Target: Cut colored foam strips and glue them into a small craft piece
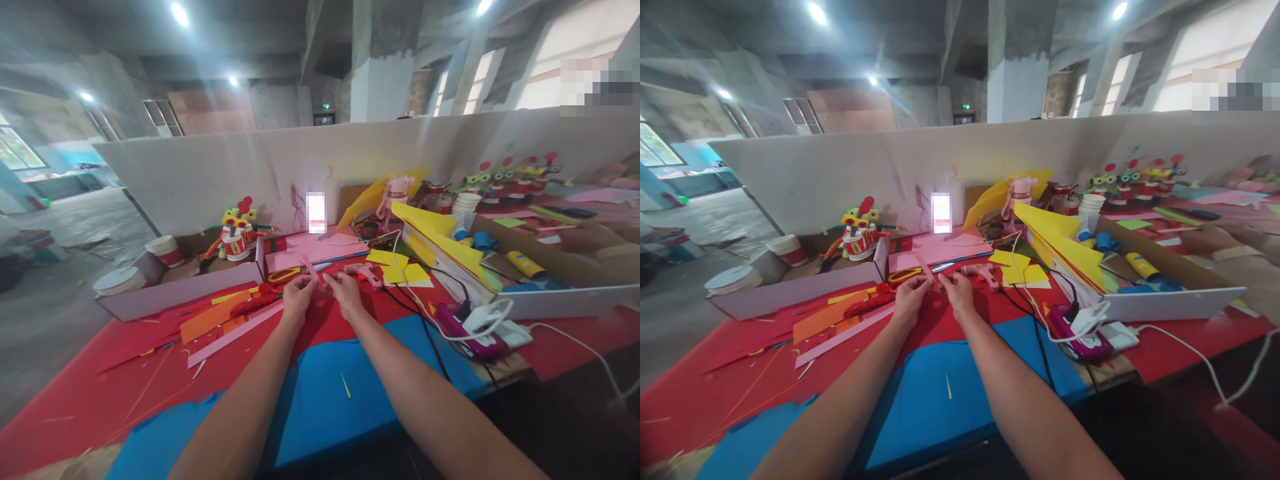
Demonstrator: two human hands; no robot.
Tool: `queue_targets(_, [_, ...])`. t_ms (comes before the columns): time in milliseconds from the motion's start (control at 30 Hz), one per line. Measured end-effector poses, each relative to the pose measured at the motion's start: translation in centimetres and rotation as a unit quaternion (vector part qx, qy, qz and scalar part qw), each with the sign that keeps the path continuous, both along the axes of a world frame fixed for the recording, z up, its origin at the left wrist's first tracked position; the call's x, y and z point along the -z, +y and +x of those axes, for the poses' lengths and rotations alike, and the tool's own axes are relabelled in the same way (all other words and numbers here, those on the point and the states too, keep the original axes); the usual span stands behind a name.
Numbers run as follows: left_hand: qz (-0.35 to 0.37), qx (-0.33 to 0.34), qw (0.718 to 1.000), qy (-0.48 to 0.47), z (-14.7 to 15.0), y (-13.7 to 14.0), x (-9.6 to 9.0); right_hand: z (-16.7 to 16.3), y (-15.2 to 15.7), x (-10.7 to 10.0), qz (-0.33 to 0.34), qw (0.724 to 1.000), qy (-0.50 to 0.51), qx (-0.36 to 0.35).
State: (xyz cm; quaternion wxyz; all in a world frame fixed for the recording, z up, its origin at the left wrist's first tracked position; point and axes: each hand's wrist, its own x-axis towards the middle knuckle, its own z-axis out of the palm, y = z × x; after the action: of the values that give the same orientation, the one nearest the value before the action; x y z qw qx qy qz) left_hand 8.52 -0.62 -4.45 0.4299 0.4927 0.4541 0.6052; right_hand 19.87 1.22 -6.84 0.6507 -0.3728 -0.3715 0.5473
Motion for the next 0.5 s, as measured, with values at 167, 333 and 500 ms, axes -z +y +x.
queue_targets(167, [-0.015,-0.014,1.000,0.004,-0.2,0.1,0.1,1.0,0.5,-0.5,0.001,0.999,0.028,0.041])
queue_targets(333, [-0.018,-0.015,1.000,-0.011,-0.3,0.3,0.3,2.4,1.5,-0.5,0.006,0.992,0.064,0.106])
queue_targets(500, [-0.010,0.029,0.998,-0.058,-0.2,0.3,0.5,2.1,1.1,-0.1,-0.013,0.991,0.121,0.047])
